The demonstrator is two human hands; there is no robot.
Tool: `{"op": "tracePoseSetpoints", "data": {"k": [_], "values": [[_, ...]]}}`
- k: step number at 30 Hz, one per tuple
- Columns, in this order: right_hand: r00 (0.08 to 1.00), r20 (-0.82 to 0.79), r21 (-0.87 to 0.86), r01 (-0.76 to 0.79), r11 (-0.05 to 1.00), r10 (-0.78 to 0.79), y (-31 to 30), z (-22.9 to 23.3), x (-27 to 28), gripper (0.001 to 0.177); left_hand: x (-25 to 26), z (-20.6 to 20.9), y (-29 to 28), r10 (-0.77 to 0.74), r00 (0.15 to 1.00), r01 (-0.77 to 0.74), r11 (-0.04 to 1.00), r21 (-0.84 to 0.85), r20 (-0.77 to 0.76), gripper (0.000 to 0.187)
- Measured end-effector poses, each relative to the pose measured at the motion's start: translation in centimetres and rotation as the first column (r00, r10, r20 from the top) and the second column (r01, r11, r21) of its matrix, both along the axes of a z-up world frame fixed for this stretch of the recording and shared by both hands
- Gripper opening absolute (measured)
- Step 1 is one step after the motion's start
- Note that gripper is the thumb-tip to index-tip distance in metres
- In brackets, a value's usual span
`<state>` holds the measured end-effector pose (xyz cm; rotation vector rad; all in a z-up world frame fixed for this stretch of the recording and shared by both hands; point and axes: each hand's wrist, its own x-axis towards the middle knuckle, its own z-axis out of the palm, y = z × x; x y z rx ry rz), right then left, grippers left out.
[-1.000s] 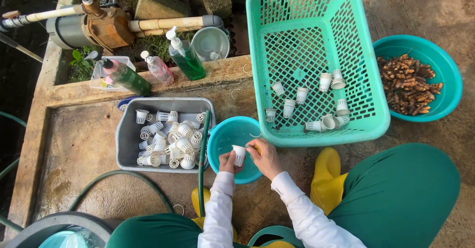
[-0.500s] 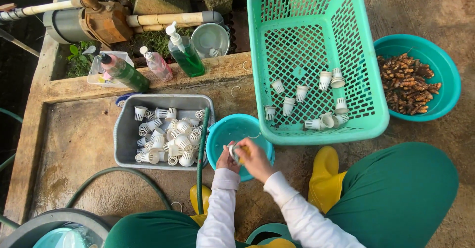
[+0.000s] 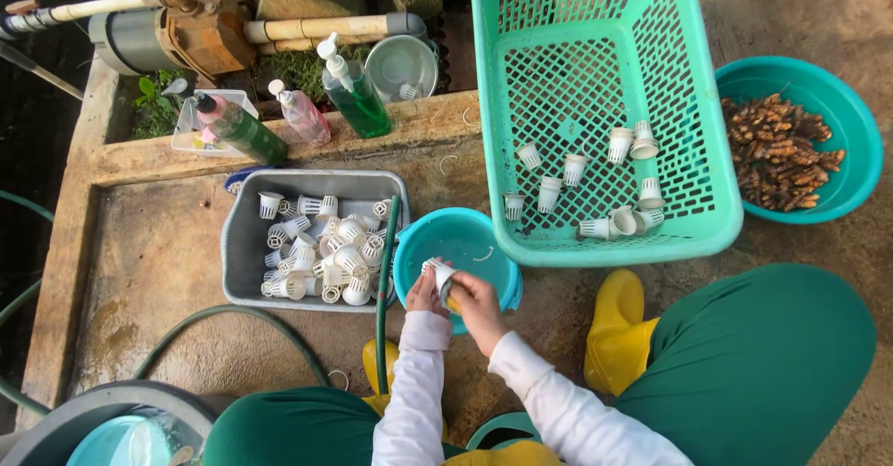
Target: Washing and scrubbing small plastic hydroponic net pots in a bucket of water.
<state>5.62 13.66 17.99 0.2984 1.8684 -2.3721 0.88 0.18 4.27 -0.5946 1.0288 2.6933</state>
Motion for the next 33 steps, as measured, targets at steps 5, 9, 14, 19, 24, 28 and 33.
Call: {"op": "tracePoseSetpoints", "data": {"k": [5,9,14,19,24,28,33], "values": [[0.995,0.045,-0.095,-0.090,0.991,0.094,1.6,4.5,-0.6,0.037,-0.8,2.6,0.7,-0.009,0.997,0.012,0.999,-0.035,0.075,0.037],[0.939,-0.218,0.611,-0.081,0.787,0.265,1.9,3.9,-0.1,0.034,-0.7,0.0,-0.1,0.031,0.982,0.009,0.978,-0.207,0.188,0.038],[0.940,-0.251,0.663,-0.008,0.748,0.232,1.1,1.3,-0.3,0.030,-0.6,0.7,0.5,0.046,0.945,0.130,0.855,-0.501,0.324,0.047],[0.997,0.055,0.033,-0.049,0.998,0.047,1.0,0.8,-0.4,0.028,-0.7,1.6,-0.1,-0.043,0.933,0.098,0.986,-0.137,0.357,0.051],[0.904,-0.227,0.824,-0.020,0.566,0.363,1.7,3.2,0.5,0.032,-0.5,-2.4,-0.5,-0.058,0.921,0.237,0.869,-0.434,0.386,0.047],[0.969,-0.104,0.585,-0.121,0.802,0.223,1.9,2.1,0.4,0.030,0.1,-1.1,-0.2,0.028,0.855,0.268,0.831,-0.488,0.518,0.047],[0.908,-0.282,0.716,-0.016,0.698,0.310,2.9,1.9,0.1,0.035,-0.7,-0.2,-1.0,-0.004,0.872,0.240,0.876,-0.419,0.490,0.046]]}}
